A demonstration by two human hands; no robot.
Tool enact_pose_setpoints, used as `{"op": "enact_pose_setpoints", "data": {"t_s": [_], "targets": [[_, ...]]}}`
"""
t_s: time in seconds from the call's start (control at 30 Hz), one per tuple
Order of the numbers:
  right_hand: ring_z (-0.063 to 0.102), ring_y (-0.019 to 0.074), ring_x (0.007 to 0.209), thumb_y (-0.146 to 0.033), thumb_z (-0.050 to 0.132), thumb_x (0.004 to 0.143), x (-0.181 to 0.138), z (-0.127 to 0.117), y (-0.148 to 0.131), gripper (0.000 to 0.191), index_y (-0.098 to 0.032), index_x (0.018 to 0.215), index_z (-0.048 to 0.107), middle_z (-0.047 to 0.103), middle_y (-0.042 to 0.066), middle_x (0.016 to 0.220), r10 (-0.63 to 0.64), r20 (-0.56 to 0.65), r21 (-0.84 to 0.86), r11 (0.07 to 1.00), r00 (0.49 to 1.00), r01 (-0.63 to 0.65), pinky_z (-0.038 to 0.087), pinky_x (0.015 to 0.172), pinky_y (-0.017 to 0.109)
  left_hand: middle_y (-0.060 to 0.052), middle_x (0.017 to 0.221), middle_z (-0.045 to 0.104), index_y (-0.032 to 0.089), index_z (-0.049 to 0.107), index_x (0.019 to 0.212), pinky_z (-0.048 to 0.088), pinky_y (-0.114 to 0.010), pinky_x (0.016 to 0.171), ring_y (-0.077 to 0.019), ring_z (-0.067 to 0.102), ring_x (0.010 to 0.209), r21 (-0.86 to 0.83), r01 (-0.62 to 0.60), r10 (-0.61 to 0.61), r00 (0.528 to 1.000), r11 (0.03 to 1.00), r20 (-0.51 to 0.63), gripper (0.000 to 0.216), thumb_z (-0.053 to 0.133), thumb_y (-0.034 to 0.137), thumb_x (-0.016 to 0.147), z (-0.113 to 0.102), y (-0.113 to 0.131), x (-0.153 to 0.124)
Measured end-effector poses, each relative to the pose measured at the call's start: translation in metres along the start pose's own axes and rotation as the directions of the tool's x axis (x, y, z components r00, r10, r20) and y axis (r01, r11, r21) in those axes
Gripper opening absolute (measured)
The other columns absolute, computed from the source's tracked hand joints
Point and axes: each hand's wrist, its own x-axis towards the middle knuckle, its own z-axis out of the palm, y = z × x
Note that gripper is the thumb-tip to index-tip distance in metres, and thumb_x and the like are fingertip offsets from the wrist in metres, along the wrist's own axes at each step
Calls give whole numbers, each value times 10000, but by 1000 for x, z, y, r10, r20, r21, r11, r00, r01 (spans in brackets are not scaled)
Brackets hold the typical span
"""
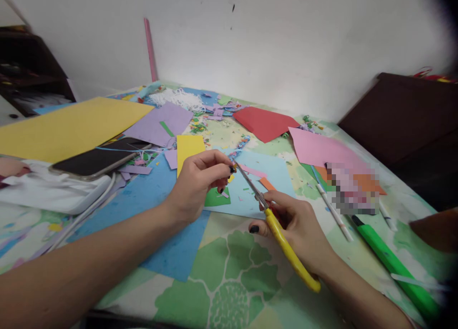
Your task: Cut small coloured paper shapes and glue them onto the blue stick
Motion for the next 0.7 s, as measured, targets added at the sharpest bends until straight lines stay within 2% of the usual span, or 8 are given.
{"op": "enact_pose_setpoints", "data": {"t_s": [0.3,0.4,0.5,0.57,0.7], "targets": [[246,98,523,-404,713,697,0,-2,-1,273,-205,707,526,292,-69,548,5,-20,-63,998,1000,-6,193,456,228,23,550,551,163,650,615,360,-206,461,-83,467,493,11,-20,20,1000,1000,10,57,625,113,624,-1,-2,2],[294,108,504,-503,690,696,5,-11,-1,317,-216,747,564,353,-63,525,60,-109,-195,978,992,-81,226,461,231,25,533,549,160,658,627,360,-202,461,-81,469,487,21,-6,6,1000,1000,15,45,633,123,632,-1,-1,3],[406,139,504,-547,660,694,13,-24,3,348,-224,814,608,495,-28,550,101,-263,-428,879,960,-210,273,478,246,24,521,556,156,672,644,362,-197,459,-80,474,482,31,27,-28,999,999,22,26,655,140,633,0,-2,2],[499,177,562,-520,642,703,18,-32,10,338,-208,833,622,601,23,650,141,-331,-512,804,933,-304,310,498,257,22,508,558,154,682,644,360,-196,454,-80,471,473,45,51,-53,998,998,25,23,673,149,624,1,-3,1],[601,247,722,-352,573,753,24,-42,23,333,-177,1034,617,689,84,810,200,-347,-571,730,916,-375,351,545,270,19,499,562,156,697,644,355,-192,441,-78,461,461,92,75,-79,996,993,48,25,697,156,619,2,-6,0]]}}
